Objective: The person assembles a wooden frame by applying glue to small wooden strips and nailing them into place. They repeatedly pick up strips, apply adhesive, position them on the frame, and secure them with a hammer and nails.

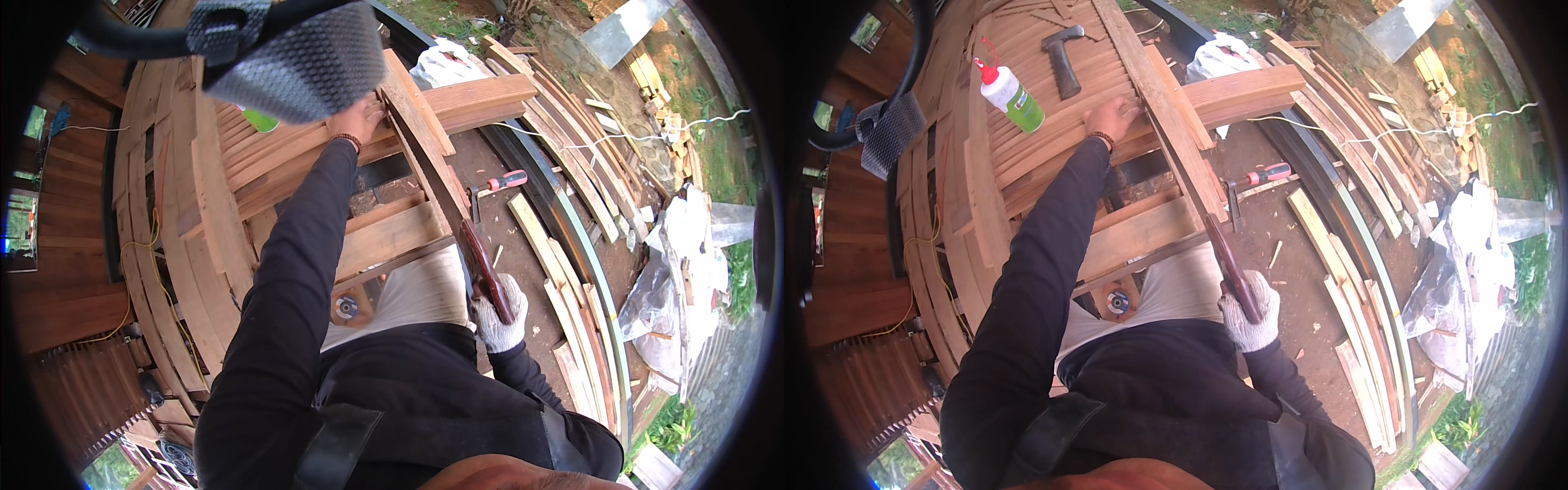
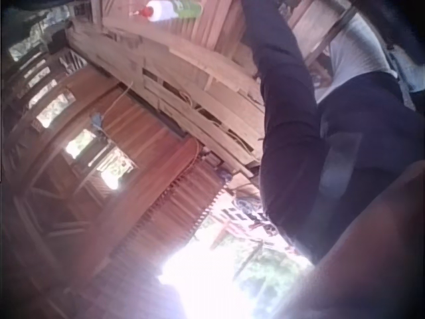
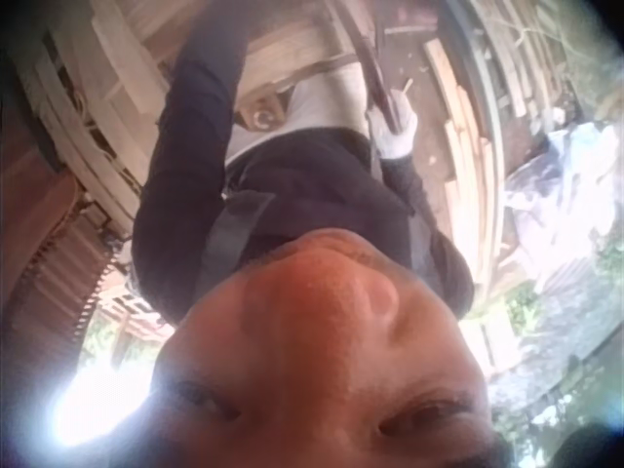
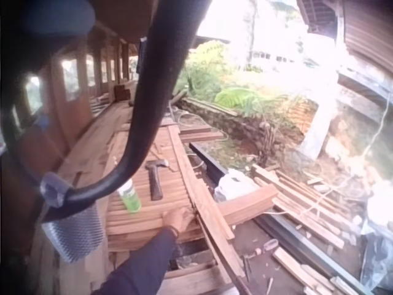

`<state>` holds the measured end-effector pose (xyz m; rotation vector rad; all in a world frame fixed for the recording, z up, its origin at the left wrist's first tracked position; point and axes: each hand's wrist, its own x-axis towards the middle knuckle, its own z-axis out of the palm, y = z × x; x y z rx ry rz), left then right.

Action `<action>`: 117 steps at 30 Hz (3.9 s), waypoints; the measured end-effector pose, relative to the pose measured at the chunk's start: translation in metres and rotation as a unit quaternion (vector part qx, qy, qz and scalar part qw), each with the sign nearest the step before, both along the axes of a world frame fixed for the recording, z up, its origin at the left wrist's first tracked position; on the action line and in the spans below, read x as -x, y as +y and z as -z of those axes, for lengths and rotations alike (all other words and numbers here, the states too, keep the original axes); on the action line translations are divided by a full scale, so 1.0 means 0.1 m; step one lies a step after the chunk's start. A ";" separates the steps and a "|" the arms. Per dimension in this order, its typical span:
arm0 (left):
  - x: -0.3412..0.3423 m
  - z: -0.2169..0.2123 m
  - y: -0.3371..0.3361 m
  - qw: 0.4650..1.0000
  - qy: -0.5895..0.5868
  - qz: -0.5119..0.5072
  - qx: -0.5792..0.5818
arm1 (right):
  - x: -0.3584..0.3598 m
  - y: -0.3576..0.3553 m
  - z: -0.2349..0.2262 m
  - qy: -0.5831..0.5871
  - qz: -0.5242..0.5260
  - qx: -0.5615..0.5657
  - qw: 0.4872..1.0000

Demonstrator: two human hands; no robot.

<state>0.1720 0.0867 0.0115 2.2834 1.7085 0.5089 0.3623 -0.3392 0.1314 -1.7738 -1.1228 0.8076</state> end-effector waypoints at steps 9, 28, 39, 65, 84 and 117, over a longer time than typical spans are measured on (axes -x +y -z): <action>0.08 -0.05 -0.05 1.000 -0.022 0.007 0.017 | 0.05 0.36 -0.10 0.060 -0.025 0.015 0.998; 0.04 0.00 -0.09 1.000 0.005 0.003 0.005 | 0.00 0.50 0.14 0.040 -0.052 -0.049 0.997; 0.02 -0.01 -0.11 1.000 -0.027 -0.003 -0.011 | 0.00 0.16 -0.03 0.046 -0.027 -0.053 0.997; 0.03 -0.05 -0.08 0.999 -0.025 -0.005 0.025 | -0.05 0.04 0.09 0.066 -0.055 -0.065 0.994; 0.09 -0.10 -0.11 0.999 -0.043 0.010 0.026 | -0.04 0.46 0.31 0.022 -0.066 -0.107 0.992; -0.13 -0.05 0.01 0.992 0.003 -0.060 -0.115 | 0.10 2.85 0.74 -0.257 0.007 -0.135 0.957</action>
